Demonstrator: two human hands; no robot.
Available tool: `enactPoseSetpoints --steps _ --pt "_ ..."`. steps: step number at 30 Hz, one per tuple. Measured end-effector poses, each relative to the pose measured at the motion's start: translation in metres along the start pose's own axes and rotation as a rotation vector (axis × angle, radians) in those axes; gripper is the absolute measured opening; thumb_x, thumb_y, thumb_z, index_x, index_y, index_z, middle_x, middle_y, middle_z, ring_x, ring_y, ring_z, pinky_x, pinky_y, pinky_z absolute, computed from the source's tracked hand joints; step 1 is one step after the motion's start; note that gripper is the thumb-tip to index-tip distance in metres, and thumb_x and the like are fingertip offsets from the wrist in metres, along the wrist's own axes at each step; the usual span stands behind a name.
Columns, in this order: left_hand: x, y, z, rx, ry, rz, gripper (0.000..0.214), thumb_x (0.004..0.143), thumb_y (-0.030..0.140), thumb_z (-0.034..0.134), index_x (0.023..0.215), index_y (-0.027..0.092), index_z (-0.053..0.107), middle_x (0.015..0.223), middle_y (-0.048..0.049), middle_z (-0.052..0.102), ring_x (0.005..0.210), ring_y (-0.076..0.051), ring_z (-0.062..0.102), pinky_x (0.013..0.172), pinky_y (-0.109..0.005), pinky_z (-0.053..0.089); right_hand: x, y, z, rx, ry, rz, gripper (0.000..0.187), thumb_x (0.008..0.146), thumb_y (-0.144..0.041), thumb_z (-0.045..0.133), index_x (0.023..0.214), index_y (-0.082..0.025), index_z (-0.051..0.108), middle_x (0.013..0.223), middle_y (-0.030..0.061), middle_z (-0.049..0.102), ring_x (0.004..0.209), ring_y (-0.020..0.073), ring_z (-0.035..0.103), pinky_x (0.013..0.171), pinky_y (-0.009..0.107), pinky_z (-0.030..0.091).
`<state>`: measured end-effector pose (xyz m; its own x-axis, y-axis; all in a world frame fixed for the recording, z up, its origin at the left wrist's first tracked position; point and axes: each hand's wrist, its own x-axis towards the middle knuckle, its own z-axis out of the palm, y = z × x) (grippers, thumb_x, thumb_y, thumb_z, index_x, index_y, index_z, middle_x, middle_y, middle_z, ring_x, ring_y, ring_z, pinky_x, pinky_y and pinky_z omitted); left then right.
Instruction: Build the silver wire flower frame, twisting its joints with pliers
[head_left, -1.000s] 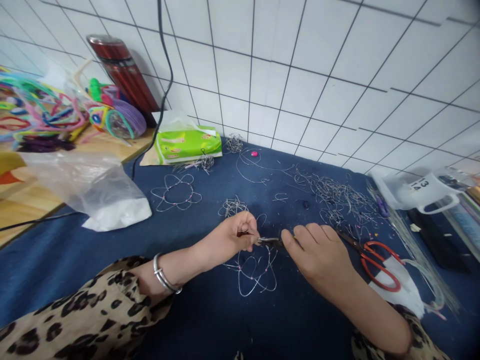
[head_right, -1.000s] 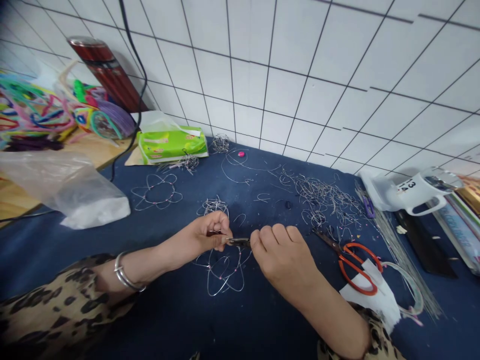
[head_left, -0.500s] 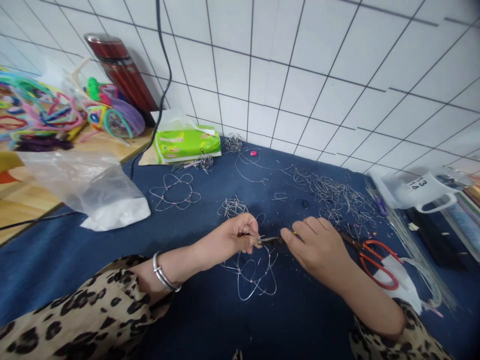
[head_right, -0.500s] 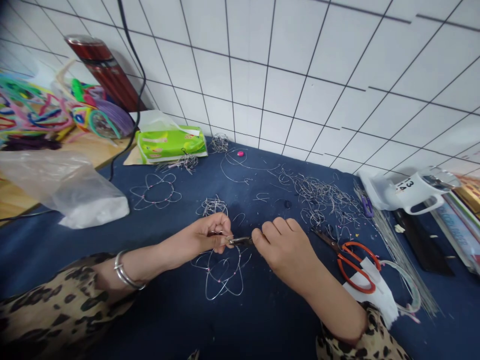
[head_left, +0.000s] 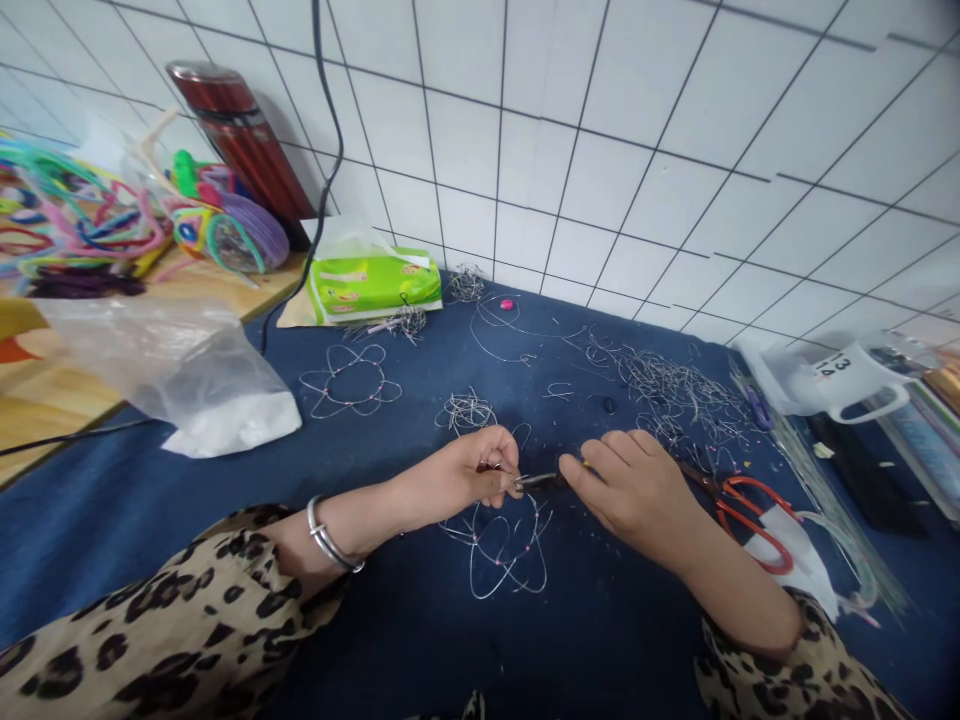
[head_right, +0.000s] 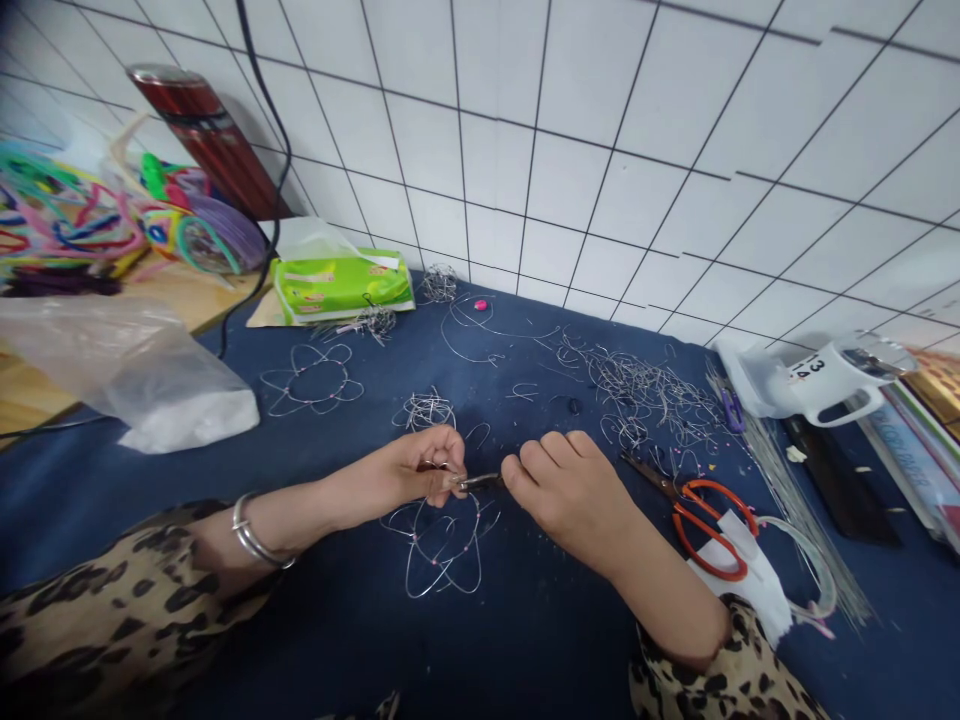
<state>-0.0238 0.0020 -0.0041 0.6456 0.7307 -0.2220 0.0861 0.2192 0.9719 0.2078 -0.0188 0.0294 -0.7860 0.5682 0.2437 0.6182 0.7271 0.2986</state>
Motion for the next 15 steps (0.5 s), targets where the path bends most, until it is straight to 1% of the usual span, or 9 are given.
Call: enactPoseSetpoints --steps 6,12,15 --pt "0.0004 -0.0073 -0.0009 0.058 -0.011 0.043 0.006 0.083 0.019 0.050 0.086 0.017 0.046 0.076 -0.0002 0.059 0.062 -0.010 0.051 0.061 -0.025 0.041 0.0010 0.0026 0.0004 0.006 -0.004 -0.021 0.018 0.086 -0.016 0.045 0.100 -0.018 0.057 0.078 0.0022 0.051 0.073 0.0151 0.037 0.064 0.032 0.025" --pt "0.0008 -0.0057 -0.0011 0.084 -0.012 0.031 0.006 0.083 0.020 0.050 0.086 0.017 0.046 0.077 -0.0008 0.059 0.063 -0.010 0.051 0.060 -0.025 0.041 0.0019 0.0032 0.0005 0.006 0.009 -0.044 0.018 0.086 -0.015 0.045 0.099 -0.018 0.057 0.077 0.0019 0.051 0.072 0.0147 0.037 0.063 0.031 0.024" --pt "0.0009 -0.0051 -0.0010 0.085 -0.013 0.030 0.006 0.083 0.020 0.050 0.086 0.017 0.046 0.076 -0.0009 0.059 0.062 -0.010 0.051 0.059 -0.025 0.041 0.0023 0.0029 0.0006 -0.014 -0.008 -0.057 0.019 0.087 -0.016 0.044 0.100 -0.018 0.057 0.078 0.0019 0.051 0.073 0.0150 0.037 0.064 0.032 0.024"
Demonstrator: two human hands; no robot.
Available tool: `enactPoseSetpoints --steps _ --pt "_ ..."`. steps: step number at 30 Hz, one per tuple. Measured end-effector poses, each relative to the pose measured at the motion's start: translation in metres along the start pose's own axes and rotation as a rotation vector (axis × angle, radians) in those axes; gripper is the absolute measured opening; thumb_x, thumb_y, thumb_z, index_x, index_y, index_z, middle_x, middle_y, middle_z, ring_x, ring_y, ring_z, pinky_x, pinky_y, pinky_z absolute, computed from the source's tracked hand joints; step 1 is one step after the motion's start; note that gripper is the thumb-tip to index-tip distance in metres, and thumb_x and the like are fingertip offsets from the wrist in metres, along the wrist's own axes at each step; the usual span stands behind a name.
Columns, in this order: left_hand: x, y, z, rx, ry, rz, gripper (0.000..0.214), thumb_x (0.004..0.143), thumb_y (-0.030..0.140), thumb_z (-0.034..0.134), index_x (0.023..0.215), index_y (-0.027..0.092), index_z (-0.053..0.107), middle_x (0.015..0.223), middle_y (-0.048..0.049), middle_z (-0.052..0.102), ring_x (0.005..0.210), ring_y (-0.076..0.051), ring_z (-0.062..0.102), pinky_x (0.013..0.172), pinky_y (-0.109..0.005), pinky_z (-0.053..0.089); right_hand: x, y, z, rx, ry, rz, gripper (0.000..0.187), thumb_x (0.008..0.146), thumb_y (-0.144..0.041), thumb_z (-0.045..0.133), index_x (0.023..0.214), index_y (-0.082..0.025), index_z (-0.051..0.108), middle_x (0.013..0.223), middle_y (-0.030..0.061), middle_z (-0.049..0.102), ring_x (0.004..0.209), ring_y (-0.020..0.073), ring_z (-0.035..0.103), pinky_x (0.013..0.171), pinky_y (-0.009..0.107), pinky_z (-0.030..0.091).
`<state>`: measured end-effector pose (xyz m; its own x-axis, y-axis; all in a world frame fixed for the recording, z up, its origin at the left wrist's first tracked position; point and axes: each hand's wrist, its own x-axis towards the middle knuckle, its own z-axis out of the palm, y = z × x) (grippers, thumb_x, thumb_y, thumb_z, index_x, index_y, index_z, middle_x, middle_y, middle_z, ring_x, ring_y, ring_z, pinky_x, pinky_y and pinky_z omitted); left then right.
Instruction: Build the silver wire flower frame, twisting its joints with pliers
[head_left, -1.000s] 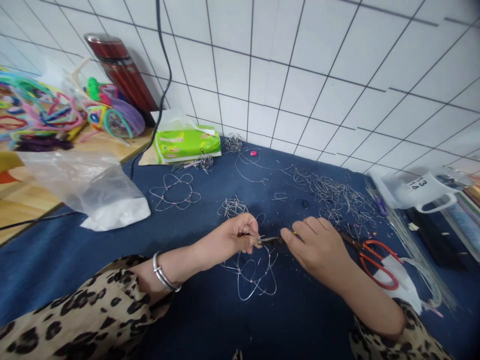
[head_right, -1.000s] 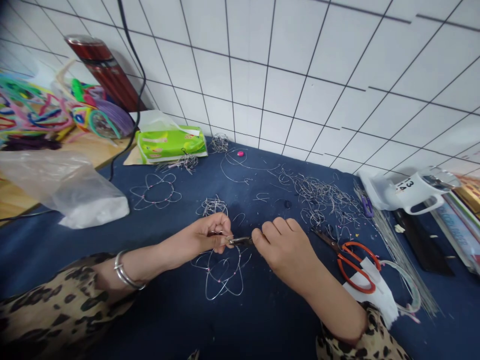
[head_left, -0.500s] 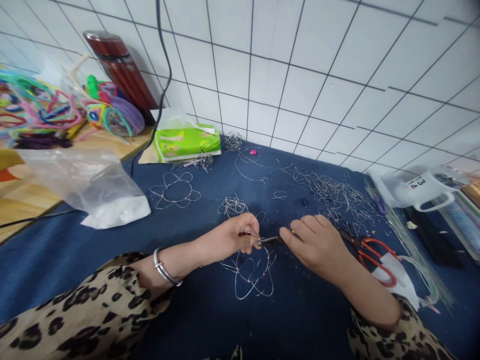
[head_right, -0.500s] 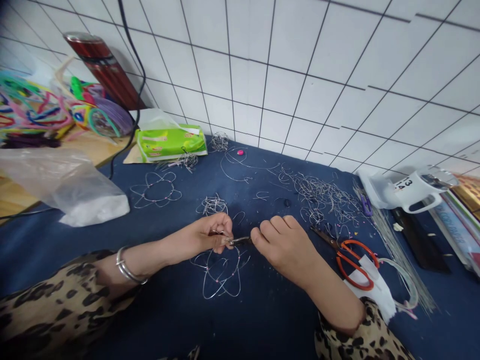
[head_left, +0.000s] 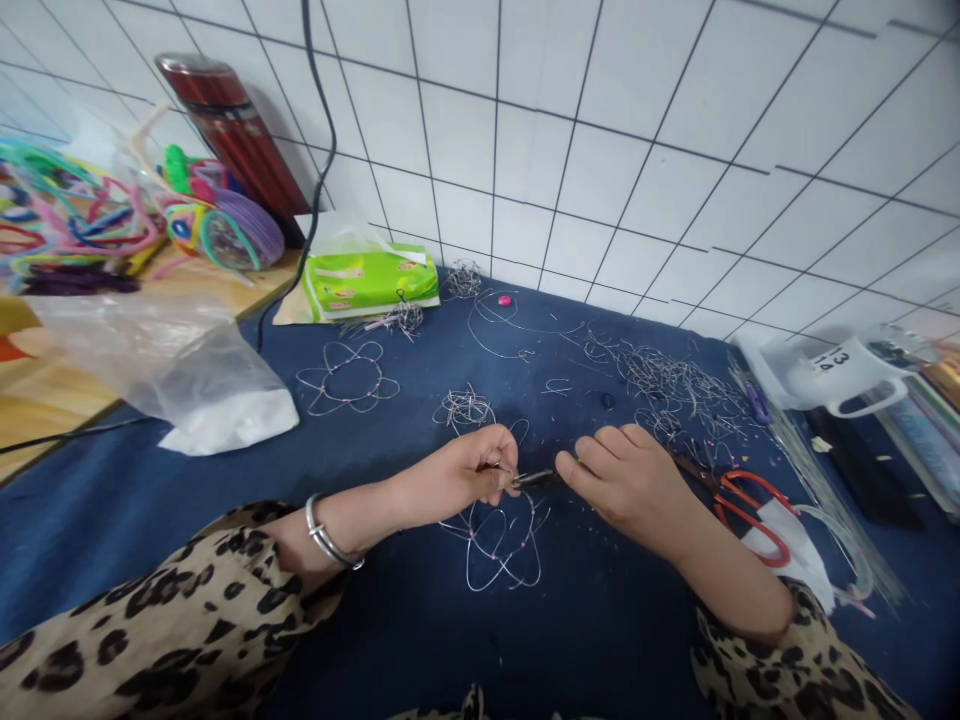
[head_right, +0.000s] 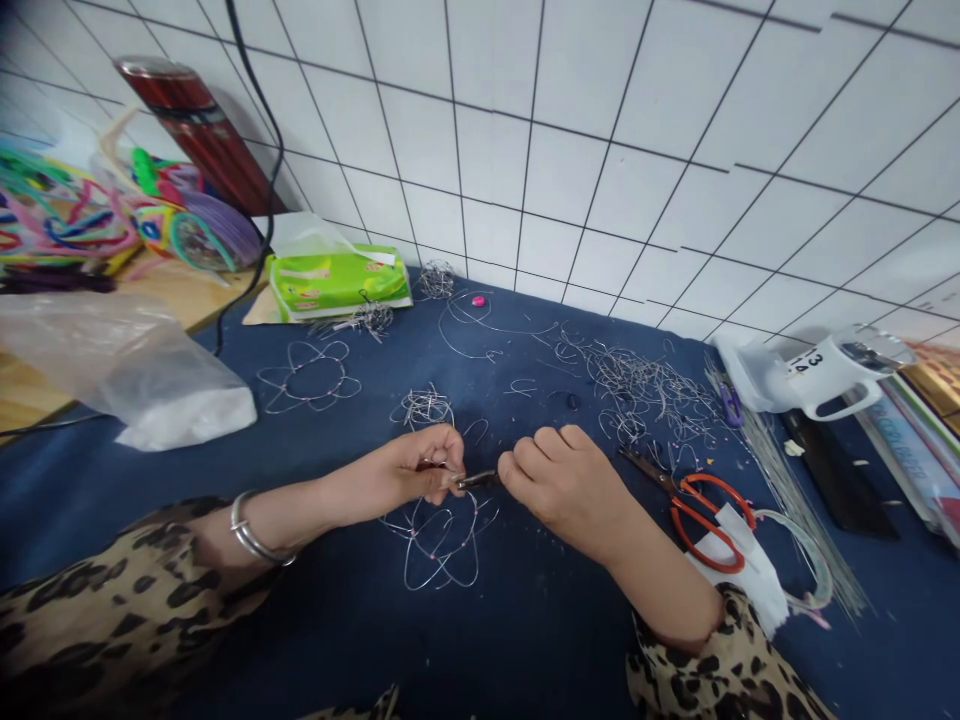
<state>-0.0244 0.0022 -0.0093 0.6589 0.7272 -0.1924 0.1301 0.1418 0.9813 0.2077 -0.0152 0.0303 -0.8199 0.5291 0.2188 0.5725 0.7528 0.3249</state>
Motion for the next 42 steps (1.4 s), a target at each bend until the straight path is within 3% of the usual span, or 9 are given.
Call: enactPoseSetpoints --steps 19,29,42 --pt "-0.0005 0.0014 0.0003 0.069 -0.023 0.011 0.006 0.080 0.013 0.048 0.083 0.018 0.045 0.071 0.0015 0.056 0.060 -0.010 0.049 0.057 -0.024 0.038 0.0025 -0.0040 0.0057 -0.029 -0.002 -0.007 0.016 0.087 -0.015 0.044 0.094 -0.019 0.058 0.073 0.0009 0.048 0.070 0.0148 0.034 0.060 0.032 0.020" --pt "-0.0028 0.0056 -0.0007 0.183 -0.055 0.016 0.006 0.083 0.013 0.043 0.084 0.018 0.044 0.073 0.0015 0.056 0.063 -0.011 0.050 0.058 -0.024 0.039 0.0023 -0.0038 0.0083 0.092 -0.070 0.026 0.016 0.085 -0.017 0.046 0.095 -0.019 0.058 0.074 0.0013 0.048 0.072 0.0155 0.034 0.062 0.033 0.021" --pt "-0.0018 0.0046 -0.0028 0.126 -0.080 0.007 0.006 0.081 0.012 0.045 0.084 0.017 0.044 0.072 0.0020 0.055 0.062 -0.010 0.049 0.059 -0.024 0.038 0.0020 -0.0081 0.0070 0.019 -0.099 0.010 0.019 0.087 -0.018 0.043 0.100 -0.018 0.057 0.075 0.0019 0.048 0.072 0.0160 0.035 0.060 0.033 0.020"
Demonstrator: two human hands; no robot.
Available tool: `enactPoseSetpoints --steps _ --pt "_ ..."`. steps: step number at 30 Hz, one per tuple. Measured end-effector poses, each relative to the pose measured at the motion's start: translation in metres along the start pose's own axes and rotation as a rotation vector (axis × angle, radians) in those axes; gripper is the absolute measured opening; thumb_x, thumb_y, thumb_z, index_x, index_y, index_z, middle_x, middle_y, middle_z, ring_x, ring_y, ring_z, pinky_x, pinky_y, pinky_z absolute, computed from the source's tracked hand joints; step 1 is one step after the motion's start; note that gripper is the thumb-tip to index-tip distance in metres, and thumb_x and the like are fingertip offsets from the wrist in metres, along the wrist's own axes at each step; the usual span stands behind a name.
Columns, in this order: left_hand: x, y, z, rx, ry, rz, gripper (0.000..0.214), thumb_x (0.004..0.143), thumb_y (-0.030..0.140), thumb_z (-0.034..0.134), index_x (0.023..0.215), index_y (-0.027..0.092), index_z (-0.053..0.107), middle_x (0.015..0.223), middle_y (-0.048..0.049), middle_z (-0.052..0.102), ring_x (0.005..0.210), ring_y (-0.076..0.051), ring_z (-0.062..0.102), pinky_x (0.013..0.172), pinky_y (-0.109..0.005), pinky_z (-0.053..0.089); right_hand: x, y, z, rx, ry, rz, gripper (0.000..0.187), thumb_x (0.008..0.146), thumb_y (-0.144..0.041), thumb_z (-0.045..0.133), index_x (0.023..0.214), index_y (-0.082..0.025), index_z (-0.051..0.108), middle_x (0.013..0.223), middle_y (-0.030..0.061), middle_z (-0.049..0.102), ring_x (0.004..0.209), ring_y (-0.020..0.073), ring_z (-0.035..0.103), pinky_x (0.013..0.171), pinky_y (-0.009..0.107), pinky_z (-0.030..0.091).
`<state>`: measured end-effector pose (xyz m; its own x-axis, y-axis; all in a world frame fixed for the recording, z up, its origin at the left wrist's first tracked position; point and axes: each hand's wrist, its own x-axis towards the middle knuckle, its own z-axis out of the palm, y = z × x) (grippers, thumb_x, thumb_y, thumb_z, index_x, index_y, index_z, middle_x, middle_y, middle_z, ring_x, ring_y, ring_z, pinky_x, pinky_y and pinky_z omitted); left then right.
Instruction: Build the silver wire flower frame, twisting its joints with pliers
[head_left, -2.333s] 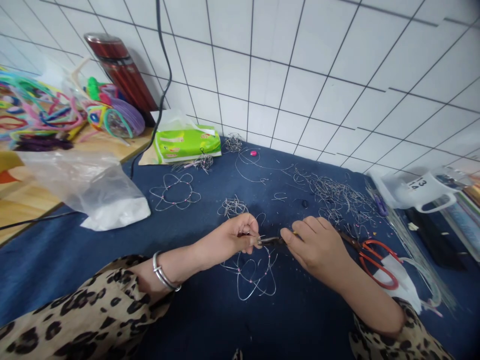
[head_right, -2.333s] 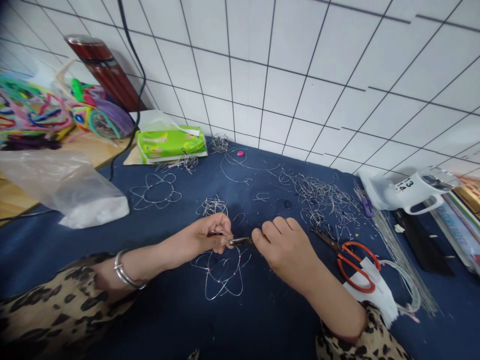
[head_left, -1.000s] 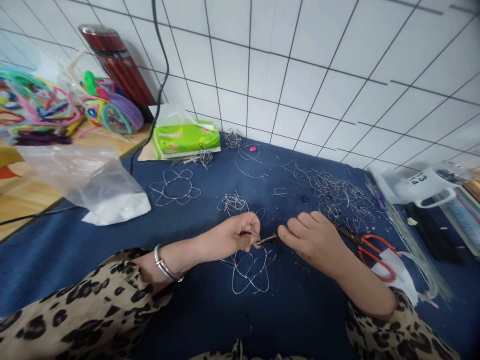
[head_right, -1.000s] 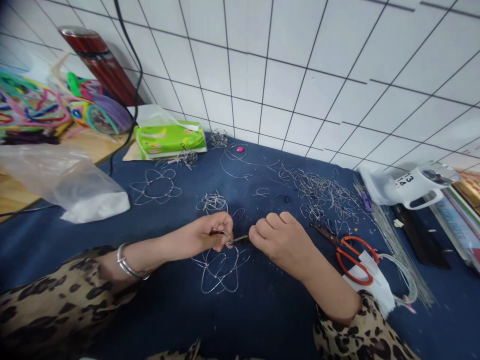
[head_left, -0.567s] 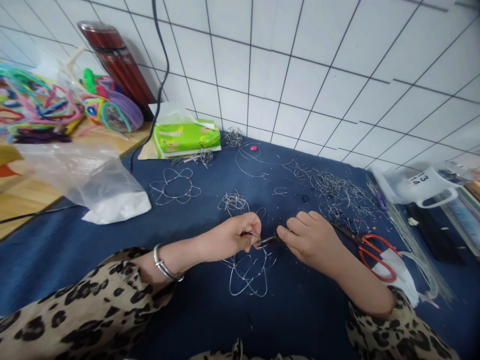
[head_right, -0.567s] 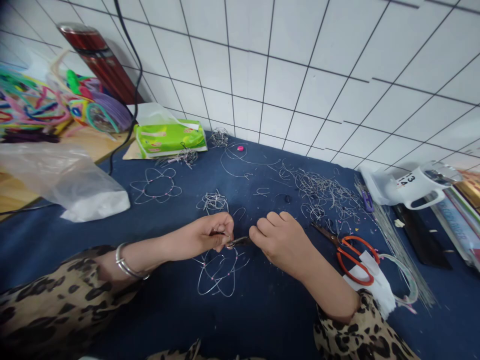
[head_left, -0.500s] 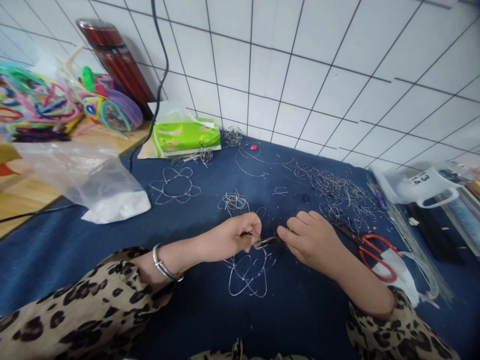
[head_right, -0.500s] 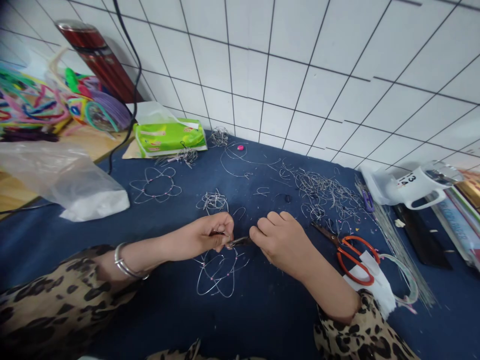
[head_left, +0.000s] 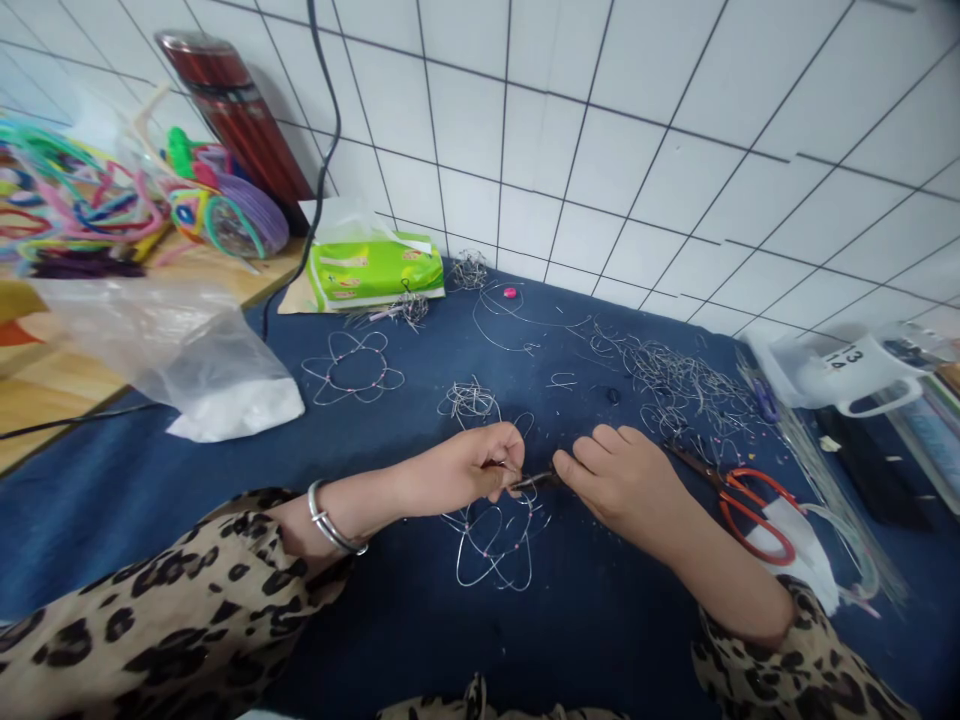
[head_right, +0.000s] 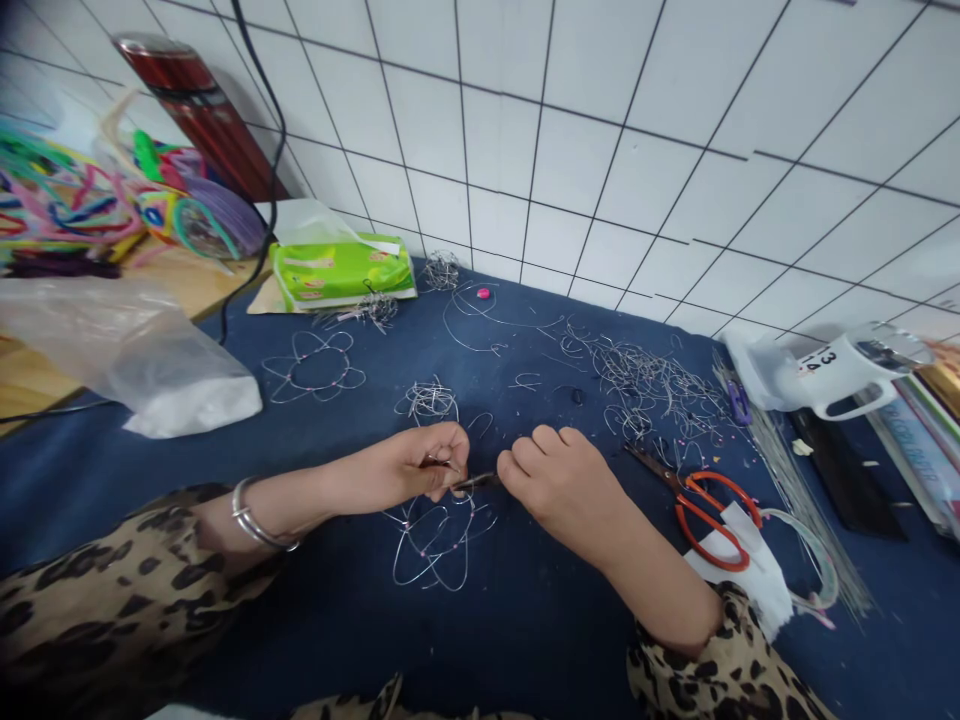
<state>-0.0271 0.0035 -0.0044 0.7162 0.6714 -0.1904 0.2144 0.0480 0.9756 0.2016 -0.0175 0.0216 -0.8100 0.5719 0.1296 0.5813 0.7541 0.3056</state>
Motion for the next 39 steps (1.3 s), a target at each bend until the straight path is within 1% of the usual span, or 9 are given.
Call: enactPoseSetpoints --steps 6,10,13,17,23,27,33,39 --pt "0.000 -0.001 -0.001 -0.014 -0.005 0.007 0.008 0.081 0.010 0.045 0.084 0.017 0.044 0.072 0.0021 0.055 0.062 -0.010 0.049 0.059 -0.024 0.038 -0.001 0.000 0.004 0.030 0.012 0.011 0.018 0.087 -0.018 0.044 0.101 -0.018 0.056 0.075 0.0016 0.049 0.072 0.0157 0.036 0.059 0.032 0.020" --pt "0.000 -0.002 -0.002 -0.048 0.002 -0.003 0.006 0.082 0.012 0.046 0.085 0.017 0.044 0.074 0.0014 0.057 0.061 -0.010 0.049 0.058 -0.023 0.038 -0.002 -0.001 0.009 0.126 -0.001 0.073 0.018 0.088 -0.021 0.043 0.100 -0.020 0.056 0.075 0.0010 0.051 0.073 0.0155 0.038 0.059 0.031 0.022" --pt "0.000 -0.001 -0.002 -0.060 0.016 -0.007 0.003 0.083 0.015 0.046 0.085 0.017 0.044 0.075 0.0004 0.059 0.061 -0.010 0.050 0.057 -0.023 0.039 -0.003 -0.002 0.013 0.261 -0.049 0.141 0.015 0.086 -0.026 0.046 0.096 -0.022 0.057 0.077 0.0005 0.052 0.073 0.0148 0.039 0.060 0.028 0.024" --pt "0.000 0.002 -0.002 -0.034 0.031 -0.012 0.003 0.084 0.017 0.047 0.085 0.017 0.044 0.075 0.0004 0.059 0.061 -0.010 0.050 0.058 -0.023 0.039 -0.004 -0.004 0.015 0.409 -0.116 0.222 0.012 0.085 -0.027 0.048 0.091 -0.023 0.058 0.078 0.0000 0.053 0.074 0.0138 0.042 0.061 0.026 0.027" --pt "-0.002 0.003 -0.003 0.033 0.044 -0.008 0.002 0.085 0.017 0.045 0.087 0.017 0.045 0.076 0.0007 0.058 0.064 -0.010 0.051 0.059 -0.023 0.040 -0.002 -0.004 0.012 0.572 -0.202 0.286 0.010 0.084 -0.029 0.051 0.087 -0.024 0.059 0.076 -0.0010 0.054 0.075 0.0123 0.046 0.063 0.023 0.030" --pt "-0.002 0.002 -0.003 0.035 0.044 -0.011 0.002 0.085 0.017 0.044 0.086 0.017 0.045 0.075 0.0008 0.058 0.064 -0.011 0.051 0.059 -0.024 0.040 -0.001 -0.005 0.009 0.581 -0.211 0.301 0.012 0.083 -0.029 0.052 0.090 -0.024 0.060 0.078 -0.0005 0.054 0.076 0.0128 0.047 0.063 0.023 0.031" --pt "-0.001 0.001 -0.002 0.007 0.030 -0.008 0.002 0.084 0.015 0.044 0.085 0.017 0.044 0.074 0.0011 0.057 0.063 -0.010 0.050 0.058 -0.023 0.039 -0.002 -0.003 0.007 0.538 -0.195 0.240 0.015 0.083 -0.030 0.051 0.093 -0.022 0.059 0.078 0.0008 0.053 0.076 0.0143 0.044 0.065 0.025 0.032" --pt "0.000 0.000 -0.002 -0.007 0.012 -0.011 0.004 0.083 0.014 0.045 0.085 0.017 0.045 0.074 0.0005 0.058 0.062 -0.010 0.049 0.057 -0.023 0.038 0.000 -0.004 0.003 0.309 -0.113 0.150 0.016 0.083 -0.025 0.049 0.095 -0.020 0.058 0.080 0.0033 0.051 0.075 0.0165 0.039 0.064 0.030 0.027"
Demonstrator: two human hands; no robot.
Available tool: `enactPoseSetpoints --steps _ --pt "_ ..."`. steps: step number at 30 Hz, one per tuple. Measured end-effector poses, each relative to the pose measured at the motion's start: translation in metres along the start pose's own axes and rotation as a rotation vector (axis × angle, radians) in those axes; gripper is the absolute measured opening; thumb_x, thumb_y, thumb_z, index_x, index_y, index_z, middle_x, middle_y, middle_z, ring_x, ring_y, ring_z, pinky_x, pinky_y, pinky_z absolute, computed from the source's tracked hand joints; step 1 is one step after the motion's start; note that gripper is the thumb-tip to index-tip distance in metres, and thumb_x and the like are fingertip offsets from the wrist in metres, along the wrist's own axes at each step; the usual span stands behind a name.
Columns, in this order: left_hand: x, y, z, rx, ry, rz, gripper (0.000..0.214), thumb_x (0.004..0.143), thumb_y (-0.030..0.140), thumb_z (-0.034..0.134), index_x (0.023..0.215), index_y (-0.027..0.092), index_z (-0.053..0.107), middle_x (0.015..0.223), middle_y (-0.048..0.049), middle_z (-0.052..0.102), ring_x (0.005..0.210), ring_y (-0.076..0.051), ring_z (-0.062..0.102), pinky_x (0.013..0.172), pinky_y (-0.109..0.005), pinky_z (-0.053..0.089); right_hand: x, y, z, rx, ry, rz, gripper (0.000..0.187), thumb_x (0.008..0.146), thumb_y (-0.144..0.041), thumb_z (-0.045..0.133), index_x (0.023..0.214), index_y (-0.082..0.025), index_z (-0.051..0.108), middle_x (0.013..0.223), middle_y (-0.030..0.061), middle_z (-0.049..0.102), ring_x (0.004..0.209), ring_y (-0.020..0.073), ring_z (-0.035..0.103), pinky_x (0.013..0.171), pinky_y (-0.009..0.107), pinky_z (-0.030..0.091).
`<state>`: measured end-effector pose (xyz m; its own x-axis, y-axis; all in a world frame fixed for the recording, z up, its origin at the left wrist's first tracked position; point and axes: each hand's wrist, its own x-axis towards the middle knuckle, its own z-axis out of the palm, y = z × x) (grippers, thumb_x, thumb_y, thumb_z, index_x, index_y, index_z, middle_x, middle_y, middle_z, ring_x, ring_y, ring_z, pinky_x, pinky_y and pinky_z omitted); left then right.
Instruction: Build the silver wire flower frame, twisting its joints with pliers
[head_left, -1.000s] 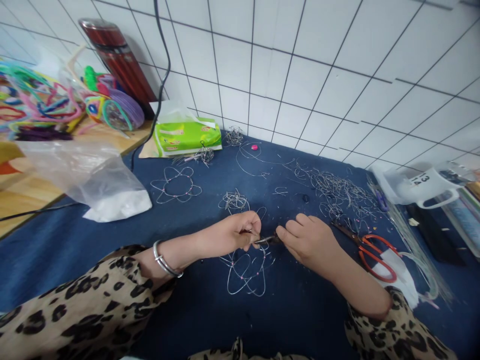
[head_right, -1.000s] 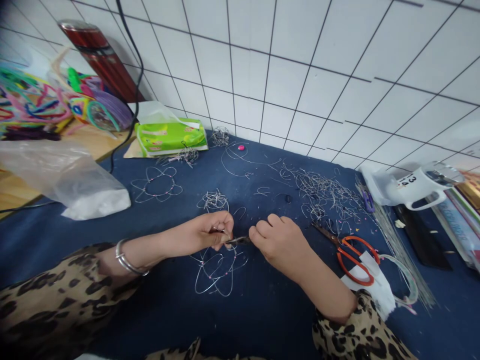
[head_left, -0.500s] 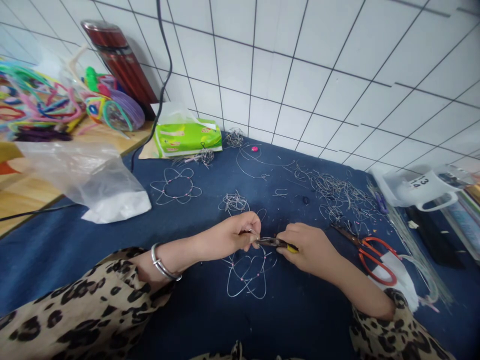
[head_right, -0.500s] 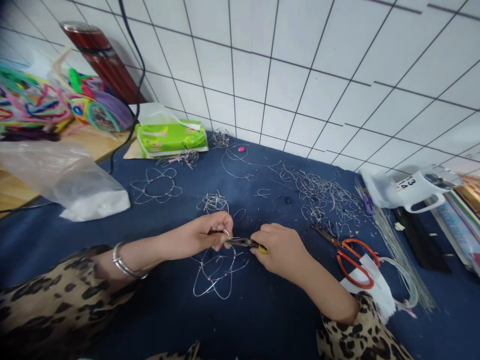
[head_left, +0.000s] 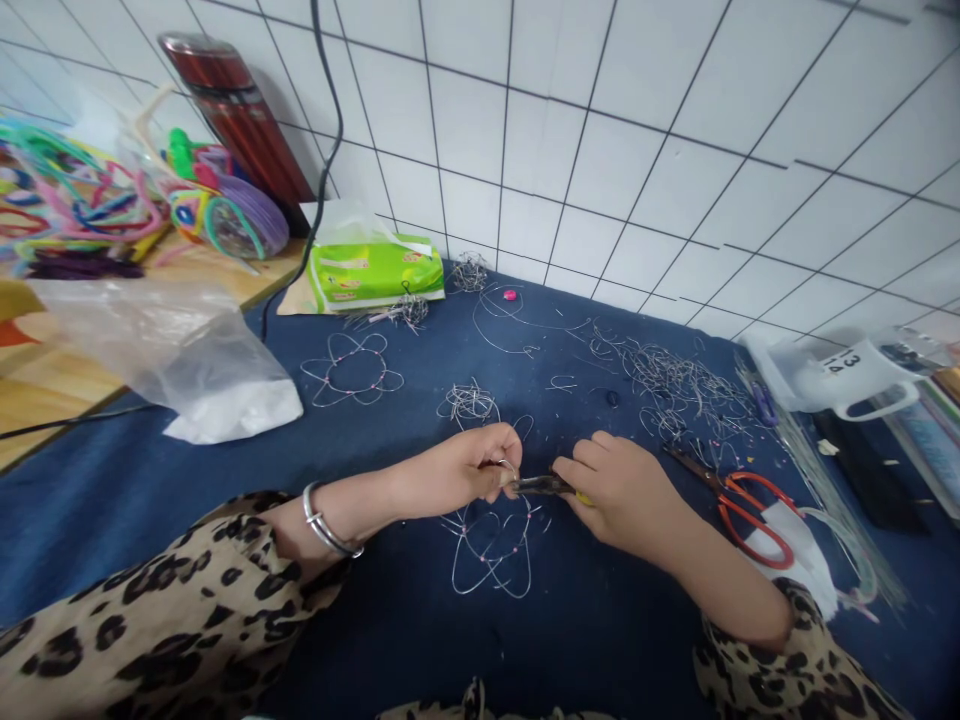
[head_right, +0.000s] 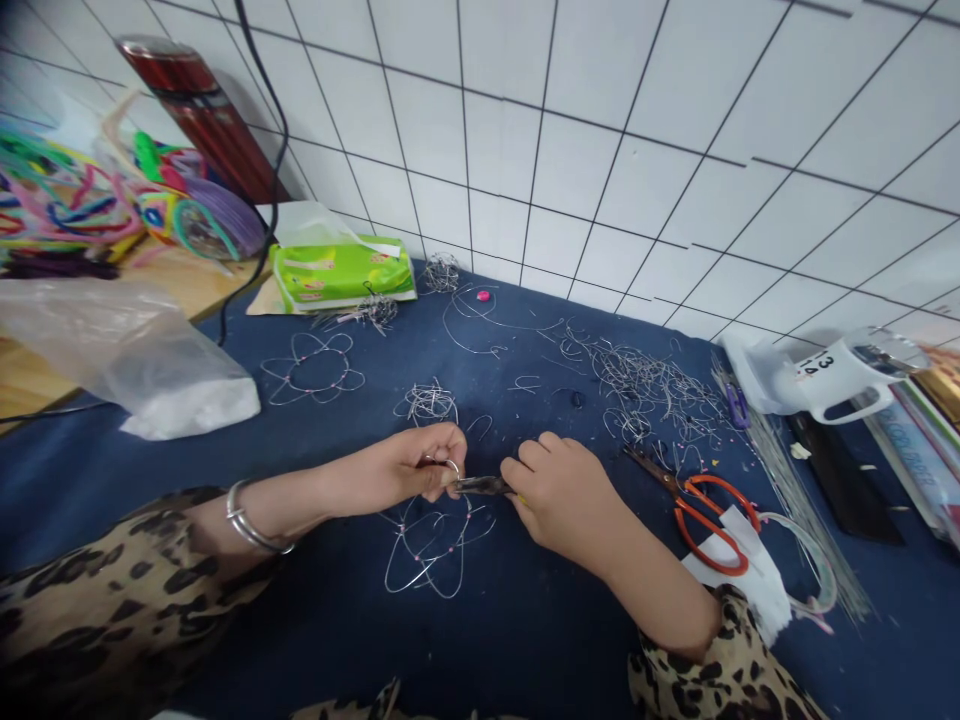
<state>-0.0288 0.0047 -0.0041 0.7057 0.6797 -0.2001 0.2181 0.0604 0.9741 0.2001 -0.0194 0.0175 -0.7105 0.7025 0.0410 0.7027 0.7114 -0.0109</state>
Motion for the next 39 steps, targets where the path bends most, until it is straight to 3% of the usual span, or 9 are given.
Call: enactPoseSetpoints --steps 10,22,32,39 --pt "0.000 0.000 0.000 0.012 -0.004 -0.008 0.004 0.083 0.013 0.045 0.085 0.017 0.045 0.072 0.0012 0.057 0.062 -0.010 0.049 0.057 -0.023 0.037 0.000 -0.006 -0.004 -0.189 0.043 -0.049 0.019 0.081 -0.015 0.048 0.098 -0.018 0.057 0.077 0.0031 0.050 0.074 0.0173 0.038 0.059 0.032 0.022" --pt "0.000 0.001 0.000 -0.026 -0.001 -0.039 0.002 0.083 0.017 0.048 0.084 0.017 0.046 0.070 0.0013 0.057 0.061 -0.010 0.048 0.056 -0.023 0.037 -0.001 -0.002 0.001 -0.187 0.107 -0.070 0.021 0.082 -0.014 0.047 0.100 -0.018 0.058 0.075 0.0026 0.052 0.073 0.0161 0.038 0.057 0.030 0.023" --pt "0.000 0.004 0.000 -0.003 -0.008 -0.019 0.003 0.083 0.016 0.045 0.086 0.016 0.046 0.076 -0.0007 0.059 0.061 -0.010 0.050 0.057 -0.023 0.039 0.001 0.004 0.006 0.018 0.028 -0.016 0.016 0.082 -0.024 0.050 0.095 -0.019 0.058 0.080 0.0033 0.052 0.077 0.0163 0.040 0.066 0.029 0.028" --pt "-0.001 0.001 -0.001 0.011 -0.024 -0.016 0.003 0.083 0.015 0.045 0.086 0.017 0.046 0.076 -0.0004 0.059 0.063 -0.010 0.050 0.058 -0.023 0.039 0.002 0.002 -0.001 -0.096 0.037 -0.056 0.020 0.083 -0.022 0.047 0.100 -0.018 0.057 0.079 0.0045 0.051 0.077 0.0184 0.039 0.065 0.032 0.025"
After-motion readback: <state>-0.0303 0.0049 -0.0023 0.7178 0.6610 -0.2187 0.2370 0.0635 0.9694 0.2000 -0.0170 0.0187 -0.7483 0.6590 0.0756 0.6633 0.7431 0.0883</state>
